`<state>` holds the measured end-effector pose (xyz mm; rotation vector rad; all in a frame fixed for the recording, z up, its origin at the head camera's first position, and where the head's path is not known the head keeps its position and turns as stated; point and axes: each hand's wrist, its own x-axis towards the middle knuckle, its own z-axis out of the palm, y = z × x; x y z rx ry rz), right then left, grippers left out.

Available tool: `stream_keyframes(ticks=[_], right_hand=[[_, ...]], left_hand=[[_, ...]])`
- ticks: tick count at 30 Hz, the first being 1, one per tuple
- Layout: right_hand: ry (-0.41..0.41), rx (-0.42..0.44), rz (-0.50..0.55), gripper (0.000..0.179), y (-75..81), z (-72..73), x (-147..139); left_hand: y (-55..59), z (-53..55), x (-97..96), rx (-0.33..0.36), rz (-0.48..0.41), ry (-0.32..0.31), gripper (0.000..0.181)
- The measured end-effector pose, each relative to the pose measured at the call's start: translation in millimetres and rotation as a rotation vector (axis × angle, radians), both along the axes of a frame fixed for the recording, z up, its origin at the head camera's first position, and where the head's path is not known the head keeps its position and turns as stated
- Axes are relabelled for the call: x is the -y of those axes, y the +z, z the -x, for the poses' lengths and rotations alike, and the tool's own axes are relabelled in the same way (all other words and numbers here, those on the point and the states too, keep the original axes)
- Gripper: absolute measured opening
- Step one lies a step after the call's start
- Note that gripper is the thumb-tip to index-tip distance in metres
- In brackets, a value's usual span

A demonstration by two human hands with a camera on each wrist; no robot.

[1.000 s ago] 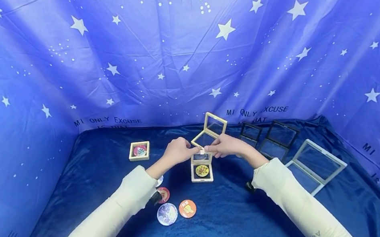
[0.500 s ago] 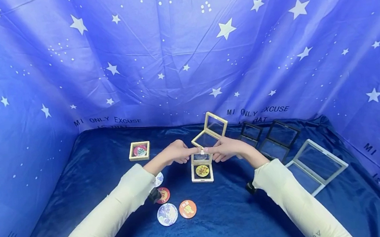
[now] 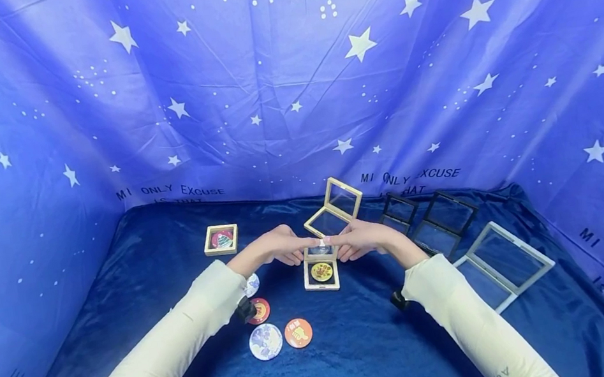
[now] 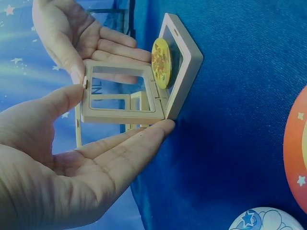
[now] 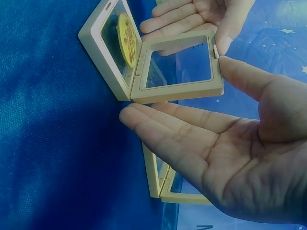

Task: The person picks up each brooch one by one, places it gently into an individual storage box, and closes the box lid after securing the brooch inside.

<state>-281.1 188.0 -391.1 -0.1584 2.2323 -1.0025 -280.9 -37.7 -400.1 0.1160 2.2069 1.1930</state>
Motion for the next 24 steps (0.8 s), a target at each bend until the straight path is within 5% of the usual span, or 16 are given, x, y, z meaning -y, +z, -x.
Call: stream_keyframes(ticks=[24], right_hand=[[0.022,0.014,0.047,0.058,-7.9,3.5,-4.2]], left_hand=[[-6.9,6.2,2.7,0.062,-0.017,-0.021,0.052]])
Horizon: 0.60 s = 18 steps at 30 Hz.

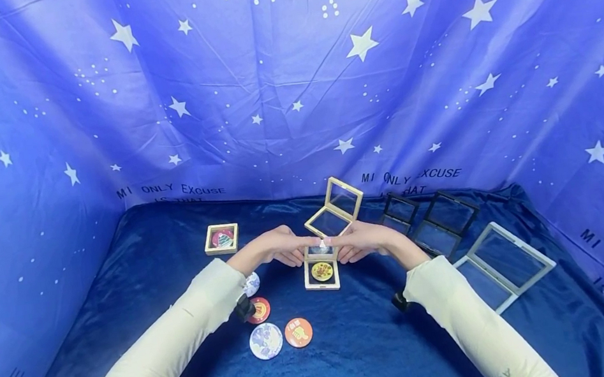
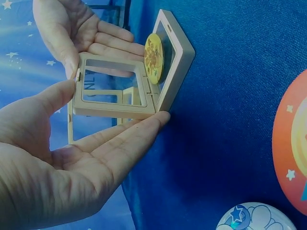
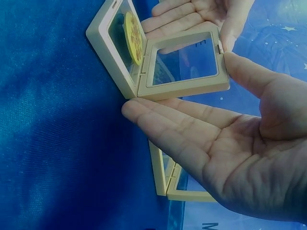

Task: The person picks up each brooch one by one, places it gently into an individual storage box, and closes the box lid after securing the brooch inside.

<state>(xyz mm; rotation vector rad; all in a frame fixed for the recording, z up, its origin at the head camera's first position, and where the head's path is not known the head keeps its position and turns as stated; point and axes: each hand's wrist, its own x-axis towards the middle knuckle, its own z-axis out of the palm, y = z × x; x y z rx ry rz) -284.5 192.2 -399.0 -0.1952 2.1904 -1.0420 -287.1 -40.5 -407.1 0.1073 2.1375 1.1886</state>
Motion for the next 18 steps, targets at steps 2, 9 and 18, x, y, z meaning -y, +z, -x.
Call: stream_keyframes(ticks=[2,9,18], right_hand=[[0.003,0.0,0.008,0.058,-0.6,-0.2,-0.2],[0.01,-0.024,0.022,0.058,-2.6,-1.1,0.1],[0.015,-0.065,0.039,0.055,-5.1,-2.9,0.0]], left_hand=[[0.5,-0.8,0.3,-0.001,-0.008,-0.004,0.052],[3.9,-6.1,2.1,-0.02,-0.037,-0.016,0.055],[1.1,-5.4,4.6,-0.053,-0.033,-0.039,0.048]])
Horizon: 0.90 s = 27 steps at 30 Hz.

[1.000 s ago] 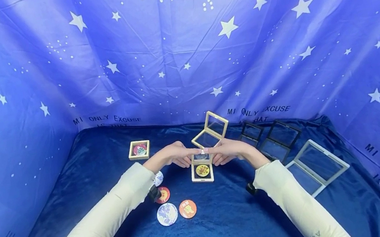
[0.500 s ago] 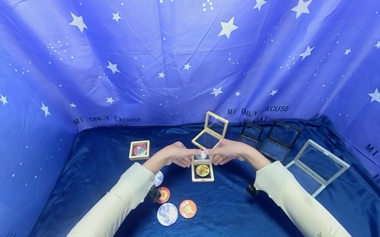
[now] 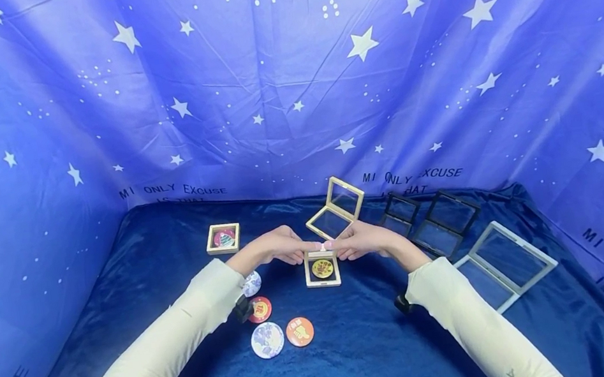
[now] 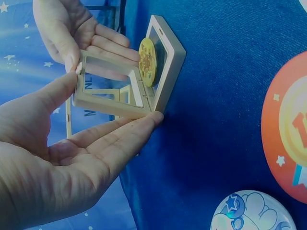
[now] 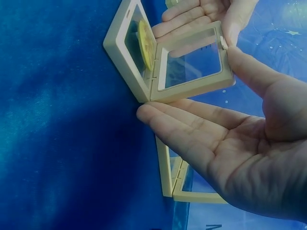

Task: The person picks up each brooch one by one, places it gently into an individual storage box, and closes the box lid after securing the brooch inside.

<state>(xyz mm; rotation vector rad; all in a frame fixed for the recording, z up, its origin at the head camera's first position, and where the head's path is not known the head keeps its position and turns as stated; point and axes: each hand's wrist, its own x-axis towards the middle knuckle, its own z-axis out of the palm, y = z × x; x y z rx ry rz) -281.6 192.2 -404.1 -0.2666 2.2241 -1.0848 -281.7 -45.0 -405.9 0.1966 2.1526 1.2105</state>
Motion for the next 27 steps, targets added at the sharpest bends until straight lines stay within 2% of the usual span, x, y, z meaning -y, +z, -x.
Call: stream_keyframes(ticks=[12,15,22,27], right_hand=[[0.029,-0.087,0.0,0.038,-6.9,-4.5,-1.3],[0.041,-0.124,0.001,0.035,-7.3,-5.9,-0.6],[0.093,-0.22,0.018,0.027,-6.6,-10.8,0.7],[0.099,-0.261,-0.036,0.027,-7.5,-12.8,2.0]], left_hand=[[0.2,-0.9,1.1,-0.036,0.024,-0.05,0.044],[1.2,-2.3,1.1,-0.066,0.041,-0.073,0.043],[0.0,-3.7,1.2,-0.147,0.094,-0.116,0.059],[-3.4,-5.1,-0.5,-0.225,0.129,-0.13,0.059]])
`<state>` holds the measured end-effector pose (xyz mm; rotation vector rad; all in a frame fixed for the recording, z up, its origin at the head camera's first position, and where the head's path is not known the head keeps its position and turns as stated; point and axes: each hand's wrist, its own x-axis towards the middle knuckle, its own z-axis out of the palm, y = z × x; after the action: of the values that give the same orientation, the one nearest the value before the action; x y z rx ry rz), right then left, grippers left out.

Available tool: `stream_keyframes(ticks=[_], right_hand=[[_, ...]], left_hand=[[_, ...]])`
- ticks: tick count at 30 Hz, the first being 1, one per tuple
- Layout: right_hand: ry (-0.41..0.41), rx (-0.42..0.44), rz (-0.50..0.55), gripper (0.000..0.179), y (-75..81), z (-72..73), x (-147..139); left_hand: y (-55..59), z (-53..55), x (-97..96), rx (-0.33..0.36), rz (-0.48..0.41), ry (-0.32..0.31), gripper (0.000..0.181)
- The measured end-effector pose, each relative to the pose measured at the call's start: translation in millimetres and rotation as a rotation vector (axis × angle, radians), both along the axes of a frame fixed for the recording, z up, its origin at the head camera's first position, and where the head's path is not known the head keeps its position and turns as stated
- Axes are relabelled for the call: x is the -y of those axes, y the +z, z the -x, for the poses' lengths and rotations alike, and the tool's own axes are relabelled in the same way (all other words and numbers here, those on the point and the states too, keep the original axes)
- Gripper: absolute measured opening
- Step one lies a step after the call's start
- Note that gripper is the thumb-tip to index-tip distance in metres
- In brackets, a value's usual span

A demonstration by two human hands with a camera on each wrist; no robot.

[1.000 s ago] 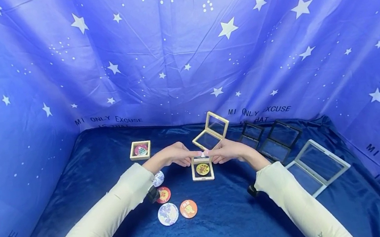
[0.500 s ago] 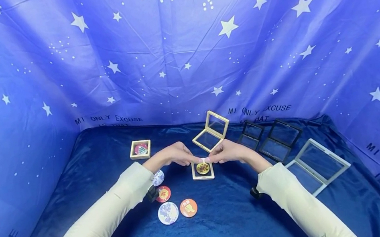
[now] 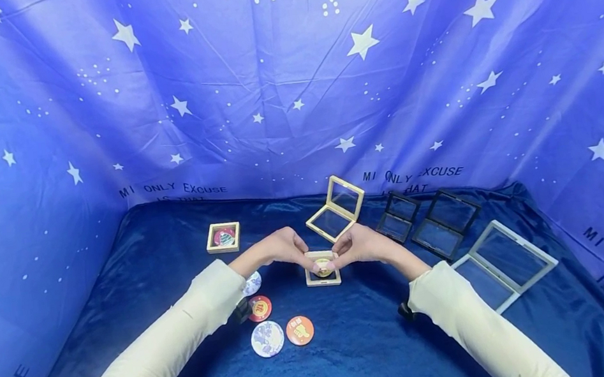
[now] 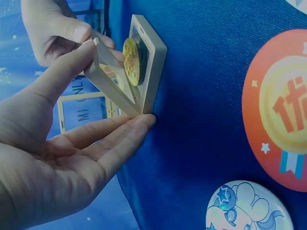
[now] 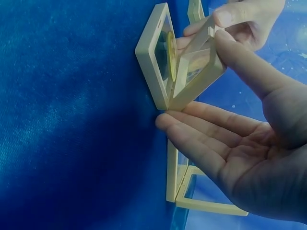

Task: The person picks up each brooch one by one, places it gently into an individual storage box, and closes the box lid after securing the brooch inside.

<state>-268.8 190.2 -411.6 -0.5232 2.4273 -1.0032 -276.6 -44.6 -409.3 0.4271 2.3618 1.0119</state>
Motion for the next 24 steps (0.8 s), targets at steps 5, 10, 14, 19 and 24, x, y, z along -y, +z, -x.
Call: stream_keyframes(ticks=[5,10,14,19,24], right_hand=[[-0.021,-0.034,-0.069,0.032,-0.4,-1.6,2.1],[-0.034,-0.041,-0.095,0.027,0.8,-5.1,5.2],[-0.071,-0.048,-0.112,0.033,1.5,-8.8,7.8],[-0.09,-0.079,-0.133,0.044,-1.4,-10.3,9.3],[-0.078,-0.129,-0.134,0.037,-3.8,-12.1,10.4]], left_hand=[[-1.8,-2.1,-2.8,-0.061,0.039,0.01,0.053],[-1.4,-4.7,-5.0,-0.112,0.087,0.006,0.051],[-1.4,-6.8,-6.2,-0.141,0.112,0.003,0.058],[-2.6,-8.3,-7.0,-0.171,0.134,-0.001,0.062],[-5.4,-10.4,-7.2,-0.212,0.134,-0.011,0.061]])
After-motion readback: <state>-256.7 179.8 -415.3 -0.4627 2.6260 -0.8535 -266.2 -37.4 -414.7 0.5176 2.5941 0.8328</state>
